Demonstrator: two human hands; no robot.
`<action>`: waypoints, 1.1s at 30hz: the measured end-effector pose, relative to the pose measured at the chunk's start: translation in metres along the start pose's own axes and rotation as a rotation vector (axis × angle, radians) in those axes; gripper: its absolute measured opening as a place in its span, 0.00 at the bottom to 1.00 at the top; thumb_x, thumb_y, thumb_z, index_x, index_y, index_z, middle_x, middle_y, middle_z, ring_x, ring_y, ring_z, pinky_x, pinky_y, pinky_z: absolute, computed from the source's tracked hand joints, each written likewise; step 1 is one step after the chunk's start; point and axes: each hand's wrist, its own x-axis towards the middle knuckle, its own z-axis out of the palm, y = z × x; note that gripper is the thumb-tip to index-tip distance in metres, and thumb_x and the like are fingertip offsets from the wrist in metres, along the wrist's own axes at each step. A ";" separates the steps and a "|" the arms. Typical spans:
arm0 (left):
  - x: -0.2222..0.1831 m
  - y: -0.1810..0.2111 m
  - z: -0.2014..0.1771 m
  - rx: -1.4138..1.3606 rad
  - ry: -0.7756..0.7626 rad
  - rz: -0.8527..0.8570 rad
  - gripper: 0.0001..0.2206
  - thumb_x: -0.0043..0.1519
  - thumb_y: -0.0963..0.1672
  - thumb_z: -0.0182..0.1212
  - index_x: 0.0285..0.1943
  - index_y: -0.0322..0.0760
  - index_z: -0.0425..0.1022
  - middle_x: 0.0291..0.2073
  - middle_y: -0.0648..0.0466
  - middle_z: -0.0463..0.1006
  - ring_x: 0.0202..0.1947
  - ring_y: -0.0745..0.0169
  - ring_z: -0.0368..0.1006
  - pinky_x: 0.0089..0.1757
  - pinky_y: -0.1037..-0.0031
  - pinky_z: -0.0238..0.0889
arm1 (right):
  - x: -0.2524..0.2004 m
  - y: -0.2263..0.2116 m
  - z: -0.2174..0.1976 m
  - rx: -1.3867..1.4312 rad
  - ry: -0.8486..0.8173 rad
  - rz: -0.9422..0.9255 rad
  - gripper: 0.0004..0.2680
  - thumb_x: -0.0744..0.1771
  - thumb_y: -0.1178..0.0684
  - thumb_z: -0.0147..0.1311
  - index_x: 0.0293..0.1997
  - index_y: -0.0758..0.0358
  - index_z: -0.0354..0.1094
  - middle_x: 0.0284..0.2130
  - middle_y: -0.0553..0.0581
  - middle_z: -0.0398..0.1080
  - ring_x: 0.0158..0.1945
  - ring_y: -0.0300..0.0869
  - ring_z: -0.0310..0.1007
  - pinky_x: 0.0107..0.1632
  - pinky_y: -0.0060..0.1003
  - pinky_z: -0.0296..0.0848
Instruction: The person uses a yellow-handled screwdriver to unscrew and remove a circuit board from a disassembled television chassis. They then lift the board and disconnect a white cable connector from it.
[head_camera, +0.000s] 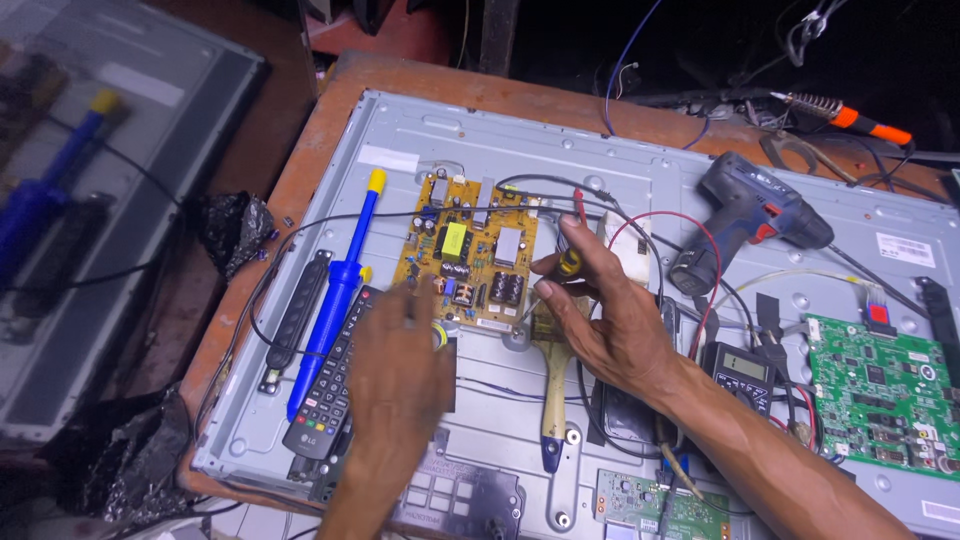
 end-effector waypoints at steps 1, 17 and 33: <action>-0.005 -0.010 0.003 0.001 -0.003 -0.006 0.41 0.55 0.53 0.69 0.77 0.38 0.58 0.64 0.40 0.68 0.62 0.43 0.65 0.58 0.58 0.61 | 0.000 0.001 0.001 0.005 -0.004 0.000 0.22 0.71 0.61 0.52 0.74 0.61 0.45 0.53 0.64 0.70 0.54 0.43 0.79 0.51 0.33 0.85; -0.025 -0.041 0.025 0.256 0.095 -0.232 0.31 0.60 0.45 0.55 0.77 0.40 0.59 0.69 0.37 0.66 0.67 0.38 0.65 0.62 0.52 0.59 | 0.001 0.007 -0.005 0.003 -0.008 0.014 0.23 0.70 0.61 0.57 0.73 0.60 0.48 0.62 0.64 0.66 0.51 0.42 0.81 0.54 0.34 0.85; 0.023 0.035 0.021 -0.821 0.197 0.488 0.08 0.66 0.38 0.56 0.47 0.34 0.82 0.36 0.47 0.82 0.39 0.50 0.82 0.39 0.69 0.77 | 0.013 -0.004 -0.002 0.147 0.089 -0.036 0.20 0.65 0.63 0.59 0.65 0.63 0.62 0.35 0.66 0.79 0.35 0.56 0.84 0.37 0.50 0.87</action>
